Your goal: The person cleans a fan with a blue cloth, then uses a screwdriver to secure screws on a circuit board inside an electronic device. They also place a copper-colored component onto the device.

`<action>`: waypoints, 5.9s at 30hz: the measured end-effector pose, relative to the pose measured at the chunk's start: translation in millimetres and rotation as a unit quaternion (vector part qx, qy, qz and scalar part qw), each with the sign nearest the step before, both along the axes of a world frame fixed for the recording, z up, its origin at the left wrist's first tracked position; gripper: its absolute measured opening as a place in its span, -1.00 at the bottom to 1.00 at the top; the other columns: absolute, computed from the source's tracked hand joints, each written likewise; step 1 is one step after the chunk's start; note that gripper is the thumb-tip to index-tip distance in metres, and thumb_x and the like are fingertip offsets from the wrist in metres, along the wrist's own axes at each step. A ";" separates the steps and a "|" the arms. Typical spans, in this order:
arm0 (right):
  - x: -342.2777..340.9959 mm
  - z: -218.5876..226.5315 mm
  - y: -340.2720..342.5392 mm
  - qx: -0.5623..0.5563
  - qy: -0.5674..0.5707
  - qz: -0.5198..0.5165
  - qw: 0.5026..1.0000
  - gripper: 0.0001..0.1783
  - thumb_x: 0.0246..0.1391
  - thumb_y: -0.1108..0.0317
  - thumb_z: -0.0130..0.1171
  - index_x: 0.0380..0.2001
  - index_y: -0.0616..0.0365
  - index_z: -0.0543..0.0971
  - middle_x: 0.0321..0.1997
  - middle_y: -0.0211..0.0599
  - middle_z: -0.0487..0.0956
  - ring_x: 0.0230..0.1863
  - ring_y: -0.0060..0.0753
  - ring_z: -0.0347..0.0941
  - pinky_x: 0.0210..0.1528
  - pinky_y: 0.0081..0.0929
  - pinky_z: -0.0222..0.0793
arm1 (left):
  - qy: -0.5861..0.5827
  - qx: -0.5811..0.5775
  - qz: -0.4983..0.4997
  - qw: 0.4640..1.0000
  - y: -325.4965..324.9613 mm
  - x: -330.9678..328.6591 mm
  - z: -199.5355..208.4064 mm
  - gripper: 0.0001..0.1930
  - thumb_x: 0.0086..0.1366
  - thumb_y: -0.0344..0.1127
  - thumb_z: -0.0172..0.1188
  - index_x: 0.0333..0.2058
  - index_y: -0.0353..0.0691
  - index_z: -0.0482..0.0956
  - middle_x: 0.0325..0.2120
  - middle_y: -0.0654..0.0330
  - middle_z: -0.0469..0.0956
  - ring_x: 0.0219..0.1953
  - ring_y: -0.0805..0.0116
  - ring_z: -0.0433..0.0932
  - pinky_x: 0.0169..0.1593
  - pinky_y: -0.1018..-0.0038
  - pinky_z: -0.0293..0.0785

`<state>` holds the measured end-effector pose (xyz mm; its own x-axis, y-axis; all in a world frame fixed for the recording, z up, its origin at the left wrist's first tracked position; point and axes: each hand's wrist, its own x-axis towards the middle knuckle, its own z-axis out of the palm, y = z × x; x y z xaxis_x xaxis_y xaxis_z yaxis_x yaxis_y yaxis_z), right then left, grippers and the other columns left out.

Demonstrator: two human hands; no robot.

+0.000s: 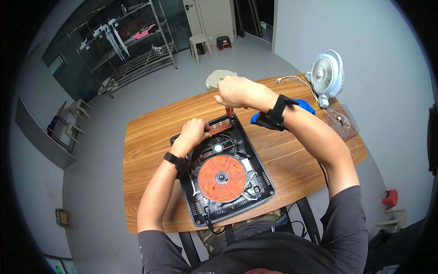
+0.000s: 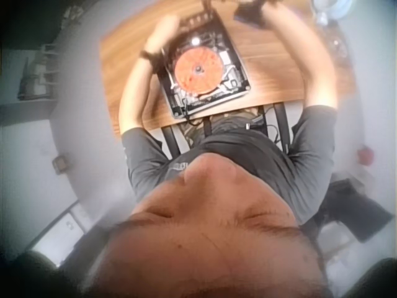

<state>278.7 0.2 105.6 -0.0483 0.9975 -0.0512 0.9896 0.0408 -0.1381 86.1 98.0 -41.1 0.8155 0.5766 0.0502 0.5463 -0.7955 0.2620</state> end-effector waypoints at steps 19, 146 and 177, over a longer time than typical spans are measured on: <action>9.2 -12.9 3.8 0.068 -0.040 0.031 0.996 -0.52 0.21 0.25 0.10 0.05 0.45 0.40 -0.36 0.09 0.70 -0.35 0.08 0.68 -0.24 -0.16 0.62 | 0.000 0.001 0.004 1.000 -2.0 0.0 2.8 -0.71 0.06 -0.25 0.51 -0.26 -0.26 0.77 -0.31 -0.07 0.72 -0.18 -0.05 0.70 -0.05 0.16 0.60; 4.0 -7.3 -1.4 0.006 -0.046 0.026 0.999 -0.64 0.17 0.18 0.31 -0.31 0.35 0.71 -0.23 0.12 0.71 -0.12 0.10 0.68 -0.05 -0.13 0.63 | 0.063 -0.024 0.230 0.971 87.6 -192.1 -31.8 -0.83 0.21 -0.38 0.41 -0.23 -0.27 0.78 -0.24 -0.08 0.73 -0.13 0.03 0.71 -0.02 0.25 0.62; 5.3 -11.1 -6.5 0.031 -0.038 0.038 0.998 -0.71 0.11 0.25 0.31 -0.38 0.33 0.73 -0.34 0.10 0.71 -0.20 0.05 0.70 -0.15 -0.15 0.65 | 0.061 0.081 0.261 0.960 59.2 -162.3 -31.8 -0.75 0.21 -0.29 0.26 -0.35 -0.43 0.68 -0.38 -0.24 0.67 -0.23 -0.21 0.68 -0.08 0.10 0.62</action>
